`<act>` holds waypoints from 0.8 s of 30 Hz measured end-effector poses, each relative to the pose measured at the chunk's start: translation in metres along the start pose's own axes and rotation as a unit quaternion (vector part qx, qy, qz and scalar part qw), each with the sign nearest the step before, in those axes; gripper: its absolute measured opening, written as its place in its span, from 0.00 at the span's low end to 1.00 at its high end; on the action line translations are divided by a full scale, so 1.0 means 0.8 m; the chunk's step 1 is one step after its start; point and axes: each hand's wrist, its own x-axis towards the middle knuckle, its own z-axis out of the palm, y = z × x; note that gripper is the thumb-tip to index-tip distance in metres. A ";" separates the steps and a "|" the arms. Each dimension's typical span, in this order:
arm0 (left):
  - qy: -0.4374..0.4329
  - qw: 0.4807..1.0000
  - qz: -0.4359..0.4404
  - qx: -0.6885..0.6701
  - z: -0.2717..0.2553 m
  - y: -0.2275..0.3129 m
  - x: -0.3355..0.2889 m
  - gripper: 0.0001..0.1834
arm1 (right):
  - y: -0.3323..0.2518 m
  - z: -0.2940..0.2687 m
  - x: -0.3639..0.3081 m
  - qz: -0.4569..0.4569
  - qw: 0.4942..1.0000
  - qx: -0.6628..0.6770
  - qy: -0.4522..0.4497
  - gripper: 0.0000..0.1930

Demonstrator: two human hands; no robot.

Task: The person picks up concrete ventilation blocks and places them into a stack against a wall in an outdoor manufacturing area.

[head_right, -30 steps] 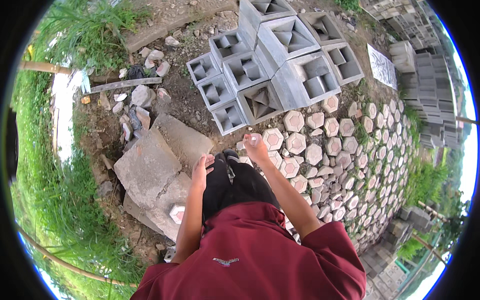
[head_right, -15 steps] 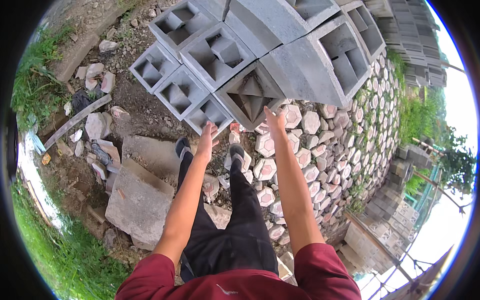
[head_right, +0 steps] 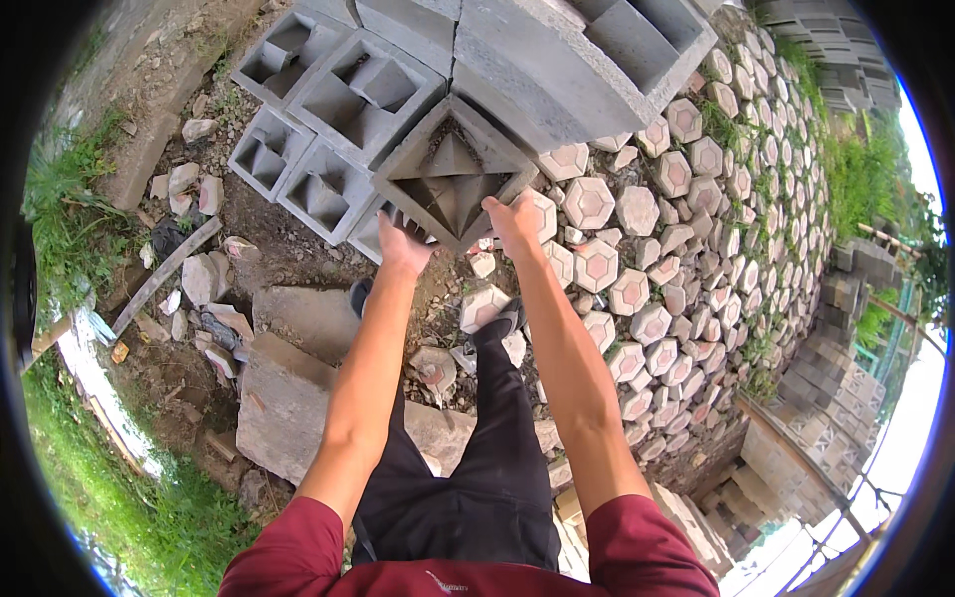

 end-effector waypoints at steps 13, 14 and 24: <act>-0.127 0.934 -0.203 0.264 -0.025 -0.022 -0.247 0.35 | -0.145 -0.226 -0.346 0.034 0.980 -0.194 -0.042 0.28; -0.152 0.921 -0.202 0.297 -0.011 -0.049 -0.262 0.34 | -0.154 -0.248 -0.367 0.050 0.970 -0.235 -0.038 0.30; -0.231 0.804 -0.223 0.501 0.118 -0.295 -0.386 0.37 | -0.193 -0.448 -0.575 -0.017 0.951 -0.284 0.119 0.43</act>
